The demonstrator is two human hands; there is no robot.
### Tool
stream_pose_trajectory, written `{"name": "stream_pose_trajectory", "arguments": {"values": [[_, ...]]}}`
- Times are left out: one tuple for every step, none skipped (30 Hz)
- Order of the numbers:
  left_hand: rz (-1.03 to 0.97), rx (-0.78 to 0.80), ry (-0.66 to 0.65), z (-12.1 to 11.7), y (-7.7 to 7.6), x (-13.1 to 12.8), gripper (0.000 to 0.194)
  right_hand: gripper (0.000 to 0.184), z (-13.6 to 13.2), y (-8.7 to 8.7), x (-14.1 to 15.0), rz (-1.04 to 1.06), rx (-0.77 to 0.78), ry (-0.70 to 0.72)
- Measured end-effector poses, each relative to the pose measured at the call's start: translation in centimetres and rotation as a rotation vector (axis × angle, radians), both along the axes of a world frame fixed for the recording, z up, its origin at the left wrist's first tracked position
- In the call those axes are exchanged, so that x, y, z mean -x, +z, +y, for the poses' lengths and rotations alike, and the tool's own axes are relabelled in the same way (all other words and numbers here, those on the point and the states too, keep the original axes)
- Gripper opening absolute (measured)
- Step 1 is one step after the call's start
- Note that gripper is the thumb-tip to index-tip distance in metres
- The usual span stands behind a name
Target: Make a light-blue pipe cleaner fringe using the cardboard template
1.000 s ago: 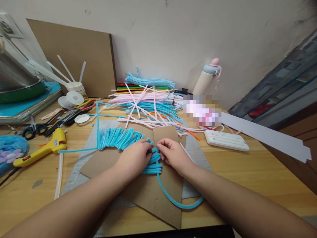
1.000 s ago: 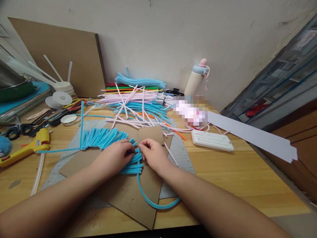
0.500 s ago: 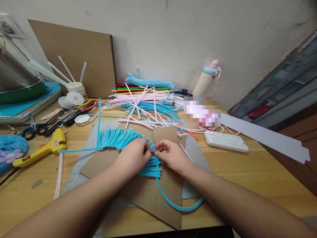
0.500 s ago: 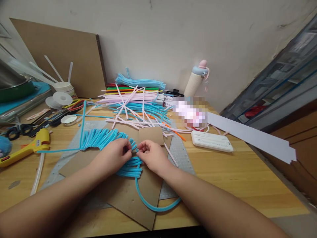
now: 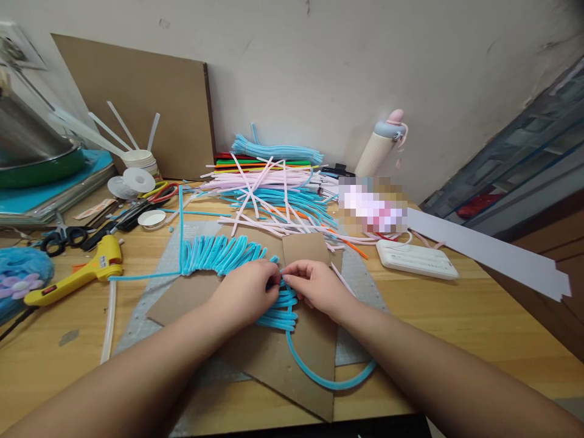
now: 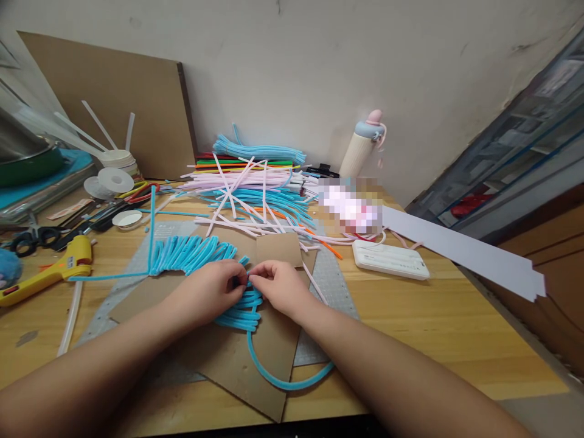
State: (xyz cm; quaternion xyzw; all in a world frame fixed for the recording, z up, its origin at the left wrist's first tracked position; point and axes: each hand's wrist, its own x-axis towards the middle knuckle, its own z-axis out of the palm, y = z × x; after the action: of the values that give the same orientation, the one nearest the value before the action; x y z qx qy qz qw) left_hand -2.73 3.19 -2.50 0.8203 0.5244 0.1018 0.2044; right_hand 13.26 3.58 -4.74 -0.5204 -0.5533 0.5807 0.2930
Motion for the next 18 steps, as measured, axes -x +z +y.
{"name": "stream_pose_trajectory", "arguments": {"values": [[0.001,-0.003,-0.002,0.0,0.0,0.0,0.012,0.010,0.0,0.1,0.0,-0.017,0.003,-0.001],[0.006,-0.003,-0.006,0.0,0.0,0.0,0.012,0.011,-0.1,0.0,0.0,-0.022,-0.002,-0.010],[0.011,-0.001,-0.014,0.0,0.0,0.0,0.012,0.012,-0.1,0.0,0.0,-0.015,-0.011,-0.023],[0.015,0.003,-0.023,0.0,0.0,0.0,0.013,0.013,-0.1,-0.1,0.0,-0.001,-0.024,-0.044],[0.018,0.008,-0.032,-0.1,0.1,-0.1,0.014,0.014,-0.1,-0.2,0.0,0.020,-0.036,-0.070],[0.018,0.013,-0.043,-0.1,0.1,-0.1,0.014,0.015,-0.1,-0.2,0.0,0.047,-0.046,-0.099],[0.018,0.018,-0.052,-0.1,0.2,-0.1,0.015,0.017,-0.1,-0.3,0.0,0.075,-0.051,-0.124],[0.019,0.023,-0.057,-0.1,0.2,-0.1,0.015,0.018,-0.2,-0.3,0.1,0.103,-0.049,-0.140],[0.021,0.028,-0.061,-0.1,0.3,-0.1,0.015,0.018,-0.2,-0.3,0.1,0.126,-0.043,-0.144],[0.021,0.031,-0.057,0.0,0.2,-0.1,0.014,0.018,-0.2,-0.3,0.1,0.142,-0.034,-0.142],[0.018,0.025,-0.042,0.0,0.2,-0.1,0.014,0.017,-0.2,-0.2,0.1,0.148,-0.024,-0.130],[0.011,0.006,-0.016,0.1,0.1,-0.2,0.014,0.015,-0.2,-0.2,0.1,0.144,-0.015,-0.118],[0.002,-0.022,0.011,0.2,0.0,-0.2,0.013,0.013,-0.2,-0.1,0.1,0.132,-0.010,-0.104],[-0.005,-0.052,0.039,0.3,-0.2,-0.2,0.012,0.012,-0.2,-0.1,0.1,0.114,-0.011,-0.086],[-0.008,-0.081,0.060,0.4,-0.4,-0.3,0.010,0.012,-0.2,-0.1,0.1,0.095,-0.018,-0.066],[-0.003,-0.104,0.072,0.5,-0.5,-0.3,0.008,0.013,-0.2,-0.1,0.0,0.080,-0.030,-0.043],[0.010,-0.115,0.072,0.6,-0.7,-0.4,0.007,0.014,-0.2,-0.1,0.0,0.069,-0.045,-0.021],[0.029,-0.117,0.069,0.6,-0.9,-0.5,0.007,0.016,-0.2,-0.1,-0.1,0.063,-0.058,-0.007]]}}
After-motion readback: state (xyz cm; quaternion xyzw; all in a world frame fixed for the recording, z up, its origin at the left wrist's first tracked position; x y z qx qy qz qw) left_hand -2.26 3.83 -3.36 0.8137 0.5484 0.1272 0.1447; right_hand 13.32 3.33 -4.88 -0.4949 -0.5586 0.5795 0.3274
